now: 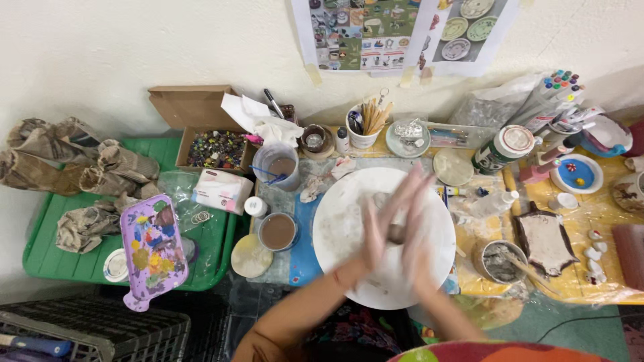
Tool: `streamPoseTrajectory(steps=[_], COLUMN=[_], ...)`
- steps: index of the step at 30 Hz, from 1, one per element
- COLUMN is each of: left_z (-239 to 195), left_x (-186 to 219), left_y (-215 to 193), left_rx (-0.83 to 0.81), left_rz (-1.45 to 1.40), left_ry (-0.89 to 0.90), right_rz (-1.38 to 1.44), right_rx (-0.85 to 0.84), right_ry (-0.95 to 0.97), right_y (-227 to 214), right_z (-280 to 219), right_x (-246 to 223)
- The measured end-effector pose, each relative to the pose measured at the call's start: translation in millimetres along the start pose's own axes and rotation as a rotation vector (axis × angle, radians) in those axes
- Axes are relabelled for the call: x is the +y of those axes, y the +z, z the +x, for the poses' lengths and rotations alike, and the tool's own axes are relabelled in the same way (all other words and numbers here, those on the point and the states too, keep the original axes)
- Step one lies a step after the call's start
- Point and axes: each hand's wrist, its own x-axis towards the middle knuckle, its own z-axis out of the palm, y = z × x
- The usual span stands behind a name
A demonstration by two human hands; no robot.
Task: The person molds clay by hand on a circular plate, shaping it into a small vessel. They dip their fingers into water and use a wooden stick to smooth the clay's surface.
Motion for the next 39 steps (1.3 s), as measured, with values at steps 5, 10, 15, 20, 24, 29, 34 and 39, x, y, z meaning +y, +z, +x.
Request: streamPoseTrajectory(steps=[5, 10, 15, 20, 24, 29, 34, 39], left_z=[-3, -8, -35, -18, -43, -27, -45, -32], left_x=[-11, -11, -20, -20, -35, -21, -42, -36], left_y=[-13, -13, 25, -14, 35, 8, 44, 13], left_rx=[0.096, 0.032, 0.139, -0.019, 0.128, 0.073, 0.148, 0.008], left_rz=[-0.140, -0.135, 0.323, -0.222, 0.270, -0.048, 0.129, 0.022], left_ry=[-0.157, -0.140, -0.045, -0.194, -0.009, -0.159, -0.052, -0.139], right_rz=[-0.083, -0.046, -0.025, -0.248, -0.016, -0.244, -0.070, -0.167], right_rx=[0.019, -0.014, -0.025, -0.015, 0.062, 0.000, 0.087, -0.048], right_ry=[0.062, -0.034, 0.224, -0.139, 0.254, -0.098, 0.089, -0.047], right_y=[-20, 25, 14, 33, -15, 22, -15, 2], right_z=[22, -44, -49, -82, -22, -73, -37, -73], right_x=[4, -3, 26, 21, 29, 1, 5, -9])
